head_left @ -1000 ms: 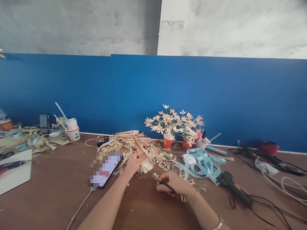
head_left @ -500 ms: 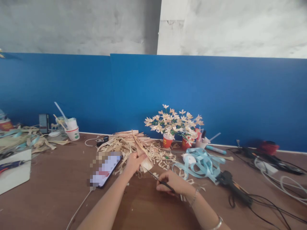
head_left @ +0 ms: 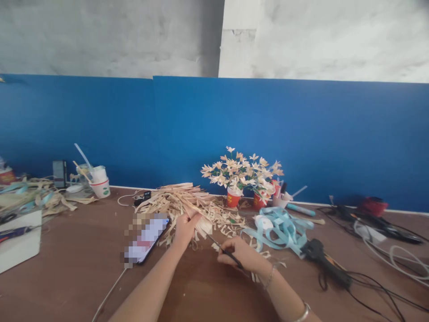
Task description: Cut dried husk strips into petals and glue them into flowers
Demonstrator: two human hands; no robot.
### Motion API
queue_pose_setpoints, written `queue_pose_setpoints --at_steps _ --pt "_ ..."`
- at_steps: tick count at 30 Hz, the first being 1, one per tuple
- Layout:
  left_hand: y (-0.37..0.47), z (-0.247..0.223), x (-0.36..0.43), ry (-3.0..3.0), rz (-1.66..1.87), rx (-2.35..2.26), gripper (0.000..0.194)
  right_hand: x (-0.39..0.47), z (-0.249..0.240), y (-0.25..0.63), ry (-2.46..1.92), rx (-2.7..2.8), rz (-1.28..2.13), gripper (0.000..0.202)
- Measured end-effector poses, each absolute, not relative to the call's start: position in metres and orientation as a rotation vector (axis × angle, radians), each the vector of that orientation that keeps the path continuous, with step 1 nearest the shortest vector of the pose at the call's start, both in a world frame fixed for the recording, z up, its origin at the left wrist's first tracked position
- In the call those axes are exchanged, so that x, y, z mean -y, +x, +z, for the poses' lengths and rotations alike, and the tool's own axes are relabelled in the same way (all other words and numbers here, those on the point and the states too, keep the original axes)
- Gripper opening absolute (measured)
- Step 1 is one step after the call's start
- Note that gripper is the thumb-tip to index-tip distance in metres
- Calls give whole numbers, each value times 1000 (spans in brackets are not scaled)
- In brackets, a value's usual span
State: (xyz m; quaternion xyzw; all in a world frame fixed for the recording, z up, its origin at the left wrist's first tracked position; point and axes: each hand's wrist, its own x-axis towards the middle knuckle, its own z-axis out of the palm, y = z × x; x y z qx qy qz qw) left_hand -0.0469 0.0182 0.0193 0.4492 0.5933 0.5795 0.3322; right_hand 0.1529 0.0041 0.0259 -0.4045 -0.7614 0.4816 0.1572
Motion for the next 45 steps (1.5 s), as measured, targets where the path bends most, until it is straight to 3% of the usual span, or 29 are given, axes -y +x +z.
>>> queue_pose_setpoints --at_steps 20,45 --pt "-40 22 -7 1125 1705 -1657 47 2 24 144 -1191 2036 1411 29" --pt "-33 19 -4 1022 1782 -1789 44 7 21 129 -1239 1892 1525 25"
